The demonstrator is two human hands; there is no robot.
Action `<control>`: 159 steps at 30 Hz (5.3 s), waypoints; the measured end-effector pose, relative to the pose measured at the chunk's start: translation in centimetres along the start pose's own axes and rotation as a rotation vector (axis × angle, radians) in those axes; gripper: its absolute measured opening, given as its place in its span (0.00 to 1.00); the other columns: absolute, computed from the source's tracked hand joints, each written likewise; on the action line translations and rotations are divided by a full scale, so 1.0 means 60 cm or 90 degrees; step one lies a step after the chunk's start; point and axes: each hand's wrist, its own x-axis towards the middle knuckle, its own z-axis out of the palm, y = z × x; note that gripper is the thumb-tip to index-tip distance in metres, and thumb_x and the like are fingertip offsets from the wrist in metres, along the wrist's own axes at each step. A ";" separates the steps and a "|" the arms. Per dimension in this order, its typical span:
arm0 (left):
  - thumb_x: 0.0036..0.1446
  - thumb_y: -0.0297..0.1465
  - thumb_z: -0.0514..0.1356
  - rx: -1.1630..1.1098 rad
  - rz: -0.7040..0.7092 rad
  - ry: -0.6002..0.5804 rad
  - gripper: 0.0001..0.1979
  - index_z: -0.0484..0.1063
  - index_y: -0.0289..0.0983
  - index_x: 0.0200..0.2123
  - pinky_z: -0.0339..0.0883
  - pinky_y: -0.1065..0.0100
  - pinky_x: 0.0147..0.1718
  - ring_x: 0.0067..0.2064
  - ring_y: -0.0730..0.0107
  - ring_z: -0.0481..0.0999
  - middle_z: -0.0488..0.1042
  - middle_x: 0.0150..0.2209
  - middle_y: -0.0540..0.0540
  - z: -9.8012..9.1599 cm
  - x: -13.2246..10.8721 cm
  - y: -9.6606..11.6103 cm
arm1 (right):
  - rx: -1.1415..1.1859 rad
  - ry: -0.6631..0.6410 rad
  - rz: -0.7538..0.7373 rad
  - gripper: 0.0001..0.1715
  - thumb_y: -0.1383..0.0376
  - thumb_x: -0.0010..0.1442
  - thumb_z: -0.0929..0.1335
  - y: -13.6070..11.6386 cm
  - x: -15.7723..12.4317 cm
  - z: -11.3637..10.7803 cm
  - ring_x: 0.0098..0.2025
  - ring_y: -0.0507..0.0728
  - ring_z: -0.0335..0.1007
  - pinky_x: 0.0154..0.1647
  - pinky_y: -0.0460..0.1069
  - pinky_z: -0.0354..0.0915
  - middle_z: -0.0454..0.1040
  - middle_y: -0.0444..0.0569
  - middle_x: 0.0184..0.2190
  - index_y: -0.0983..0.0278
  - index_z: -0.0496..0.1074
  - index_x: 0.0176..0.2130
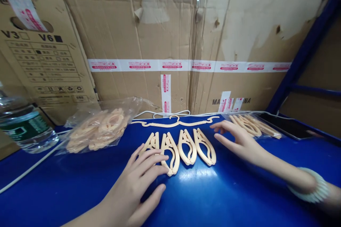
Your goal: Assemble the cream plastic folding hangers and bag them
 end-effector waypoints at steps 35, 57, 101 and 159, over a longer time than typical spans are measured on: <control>0.58 0.30 0.55 -0.309 -0.289 0.044 0.13 0.70 0.41 0.46 0.62 0.54 0.54 0.53 0.55 0.70 0.73 0.49 0.44 -0.010 0.008 -0.014 | -0.124 -0.140 -0.001 0.14 0.55 0.67 0.57 0.024 0.051 -0.051 0.29 0.57 0.69 0.30 0.49 0.63 0.72 0.49 0.28 0.61 0.61 0.34; 0.60 0.40 0.59 -0.470 -0.432 0.159 0.34 0.52 0.46 0.67 0.65 0.57 0.55 0.54 0.55 0.72 0.69 0.59 0.43 0.009 0.003 -0.022 | 0.061 -0.068 -0.079 0.13 0.59 0.67 0.63 -0.020 -0.023 0.002 0.39 0.58 0.77 0.38 0.48 0.74 0.78 0.50 0.41 0.58 0.72 0.49; 0.56 0.43 0.63 -0.549 -0.521 0.127 0.19 0.75 0.44 0.49 0.68 0.71 0.33 0.31 0.68 0.73 0.76 0.29 0.51 -0.002 0.011 -0.028 | 0.301 0.070 0.103 0.18 0.51 0.60 0.69 -0.051 -0.014 -0.001 0.25 0.54 0.70 0.25 0.49 0.72 0.76 0.48 0.30 0.59 0.76 0.45; 0.61 0.24 0.59 -0.747 -0.225 -0.097 0.32 0.57 0.53 0.64 0.69 0.61 0.55 0.52 0.65 0.76 0.74 0.50 0.47 -0.001 -0.011 0.011 | 0.523 -0.254 0.194 0.22 0.52 0.66 0.64 -0.118 -0.074 0.044 0.66 0.62 0.55 0.64 0.57 0.59 0.64 0.44 0.63 0.48 0.67 0.58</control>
